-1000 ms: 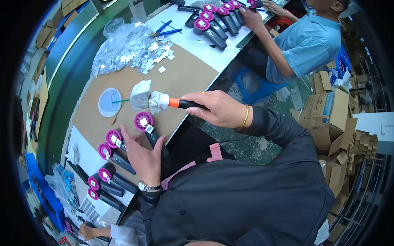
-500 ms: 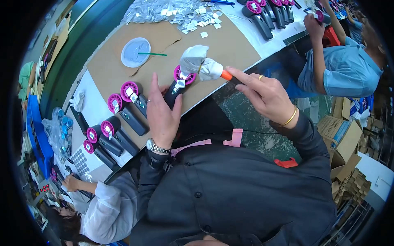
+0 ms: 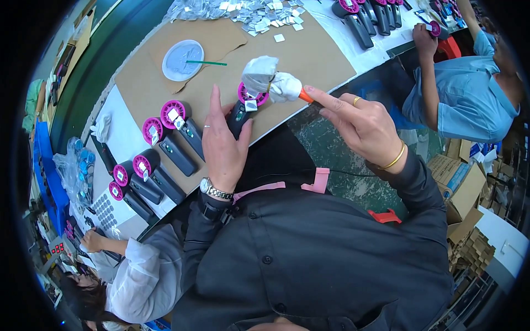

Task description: Assembling and applying glue to small components of electronic toy wands on an assembly line.

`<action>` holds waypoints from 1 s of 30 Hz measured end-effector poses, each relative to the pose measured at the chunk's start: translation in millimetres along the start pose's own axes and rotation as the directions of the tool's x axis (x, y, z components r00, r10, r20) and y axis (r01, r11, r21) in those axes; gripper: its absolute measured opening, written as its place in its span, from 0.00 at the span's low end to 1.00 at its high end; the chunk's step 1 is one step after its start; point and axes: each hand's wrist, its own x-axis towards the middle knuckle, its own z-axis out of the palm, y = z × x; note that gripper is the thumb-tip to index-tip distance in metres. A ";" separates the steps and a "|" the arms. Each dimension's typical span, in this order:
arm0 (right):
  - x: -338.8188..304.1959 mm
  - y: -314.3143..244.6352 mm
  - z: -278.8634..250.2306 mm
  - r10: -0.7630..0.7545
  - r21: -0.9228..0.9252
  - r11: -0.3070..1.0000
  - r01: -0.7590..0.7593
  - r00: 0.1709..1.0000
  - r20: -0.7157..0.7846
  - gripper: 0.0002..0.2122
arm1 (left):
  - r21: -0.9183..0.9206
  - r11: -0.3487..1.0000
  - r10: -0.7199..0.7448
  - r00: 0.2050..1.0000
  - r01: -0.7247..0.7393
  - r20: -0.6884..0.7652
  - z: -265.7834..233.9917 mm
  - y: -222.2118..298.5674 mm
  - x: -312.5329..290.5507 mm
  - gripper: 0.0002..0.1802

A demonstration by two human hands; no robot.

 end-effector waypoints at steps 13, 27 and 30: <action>-1.7 -4.7 -9.1 -0.063 -0.053 0.997 0.061 0.998 -0.025 0.28 | -0.094 0.996 -0.004 0.999 0.000 -0.042 2.6 -0.7 1.9 0.58; 6.6 -8.7 -19.8 -0.039 -0.026 0.999 0.038 0.999 -0.034 0.27 | -0.092 0.995 0.019 0.999 -0.022 -0.028 1.2 0.8 3.4 0.58; 5.3 -1.1 -14.9 0.042 -0.188 0.982 -0.017 0.991 0.128 0.27 | -0.081 0.997 0.017 1.000 -0.018 -0.016 0.8 0.5 3.1 0.58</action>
